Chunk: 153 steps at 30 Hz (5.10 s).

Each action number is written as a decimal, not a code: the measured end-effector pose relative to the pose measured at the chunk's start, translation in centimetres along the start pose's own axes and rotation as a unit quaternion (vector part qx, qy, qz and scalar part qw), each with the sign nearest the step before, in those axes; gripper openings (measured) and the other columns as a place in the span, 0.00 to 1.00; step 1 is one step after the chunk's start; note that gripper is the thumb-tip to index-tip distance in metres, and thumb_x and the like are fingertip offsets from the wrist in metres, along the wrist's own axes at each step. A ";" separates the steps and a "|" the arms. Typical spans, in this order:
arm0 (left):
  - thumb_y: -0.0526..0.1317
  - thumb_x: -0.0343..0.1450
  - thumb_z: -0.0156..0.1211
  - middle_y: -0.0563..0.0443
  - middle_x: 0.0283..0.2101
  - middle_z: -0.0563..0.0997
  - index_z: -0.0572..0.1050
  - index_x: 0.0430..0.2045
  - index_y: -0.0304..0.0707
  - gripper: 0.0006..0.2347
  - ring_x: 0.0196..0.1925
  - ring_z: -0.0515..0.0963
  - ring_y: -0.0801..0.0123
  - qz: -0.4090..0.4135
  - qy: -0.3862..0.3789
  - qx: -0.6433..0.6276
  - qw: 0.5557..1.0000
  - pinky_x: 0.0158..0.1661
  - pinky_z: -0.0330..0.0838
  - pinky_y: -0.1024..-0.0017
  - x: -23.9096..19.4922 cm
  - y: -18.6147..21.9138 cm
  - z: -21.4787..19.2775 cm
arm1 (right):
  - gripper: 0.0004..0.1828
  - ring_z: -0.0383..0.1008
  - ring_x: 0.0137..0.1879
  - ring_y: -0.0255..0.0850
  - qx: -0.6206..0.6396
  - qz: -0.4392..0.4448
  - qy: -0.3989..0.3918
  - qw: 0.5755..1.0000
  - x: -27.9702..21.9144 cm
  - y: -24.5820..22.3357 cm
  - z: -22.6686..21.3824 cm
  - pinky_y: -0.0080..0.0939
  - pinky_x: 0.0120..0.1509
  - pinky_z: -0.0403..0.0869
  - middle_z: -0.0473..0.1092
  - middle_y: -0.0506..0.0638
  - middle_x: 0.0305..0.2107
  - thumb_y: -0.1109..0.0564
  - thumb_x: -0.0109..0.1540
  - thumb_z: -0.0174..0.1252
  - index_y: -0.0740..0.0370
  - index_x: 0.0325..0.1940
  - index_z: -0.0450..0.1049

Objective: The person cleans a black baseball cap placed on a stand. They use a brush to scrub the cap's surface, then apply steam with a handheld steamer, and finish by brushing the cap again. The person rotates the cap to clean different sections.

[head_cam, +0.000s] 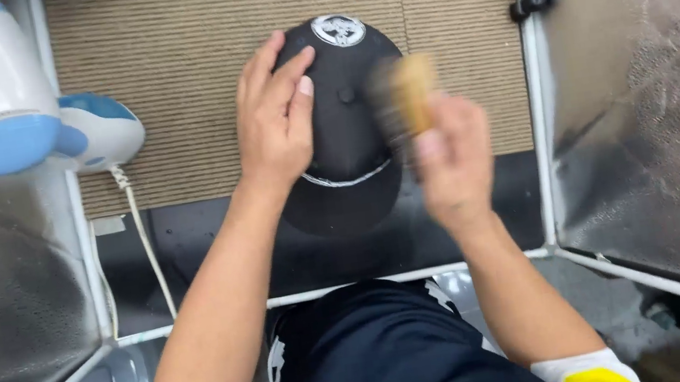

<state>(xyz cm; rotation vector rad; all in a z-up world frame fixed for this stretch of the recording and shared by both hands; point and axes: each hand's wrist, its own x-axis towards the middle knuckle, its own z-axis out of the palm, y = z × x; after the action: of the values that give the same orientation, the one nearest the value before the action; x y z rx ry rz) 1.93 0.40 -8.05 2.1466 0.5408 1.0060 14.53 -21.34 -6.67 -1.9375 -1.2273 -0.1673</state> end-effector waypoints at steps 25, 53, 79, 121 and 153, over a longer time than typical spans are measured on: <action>0.38 0.79 0.49 0.32 0.68 0.63 0.76 0.55 0.38 0.13 0.73 0.61 0.49 -0.056 -0.043 -0.052 0.996 0.71 0.55 0.55 0.1 -1.2 0.1 | 0.19 0.72 0.46 0.56 -0.059 -0.166 -0.240 0.955 -9.3 5.7 0.3 0.54 0.47 0.71 0.72 0.57 0.46 0.44 0.67 0.61 0.49 0.61 0.74; 0.41 0.78 0.48 0.32 0.71 0.60 0.77 0.56 0.46 0.14 0.76 0.58 0.51 -0.160 -0.038 -0.082 0.983 0.72 0.53 0.57 -0.2 -0.2 0.0 | 0.17 0.72 0.45 0.56 -0.076 -0.113 -0.180 0.974 -8.5 5.8 0.4 0.52 0.48 0.69 0.71 0.58 0.46 0.49 0.64 0.65 0.56 0.53 0.74; 0.34 0.75 0.54 0.40 0.54 0.70 0.63 0.68 0.36 0.23 0.55 0.72 0.58 -0.526 0.103 -0.293 0.792 0.55 0.71 0.58 -16.6 -3.1 1.4 | 0.06 0.74 0.49 0.50 0.005 -0.295 -0.046 0.954 -4.5 -3.3 3.4 0.51 0.51 0.70 0.76 0.49 0.47 0.50 0.64 0.64 0.45 0.45 0.80; 0.38 0.75 0.57 0.58 0.18 0.65 0.70 0.30 0.40 0.05 0.16 0.80 0.64 -0.506 0.038 -0.327 0.797 0.22 0.73 0.75 -18.9 -1.3 2.8 | 0.20 0.69 0.37 0.48 -0.178 -0.315 -0.198 0.911 13.6 -3.6 3.8 0.48 0.29 0.69 0.66 0.51 0.38 0.32 0.68 0.56 0.42 0.55 0.77; 0.33 0.75 0.58 0.41 0.30 0.80 0.69 0.52 0.33 0.12 0.26 0.86 0.58 -0.520 0.077 -0.393 0.754 0.28 0.85 0.67 -20.0 -4.7 3.4 | 0.15 0.77 0.37 0.47 -0.079 0.453 0.041 0.887 -6.6 25.1 0.8 0.49 0.40 0.72 0.74 0.51 0.25 0.42 0.70 0.60 0.49 0.37 0.82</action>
<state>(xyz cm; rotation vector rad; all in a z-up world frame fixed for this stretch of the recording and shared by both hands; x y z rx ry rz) -7.98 -10.18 -23.00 0.7569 1.0003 0.5575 31.03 -30.16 -24.64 -2.4127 -0.1592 0.1452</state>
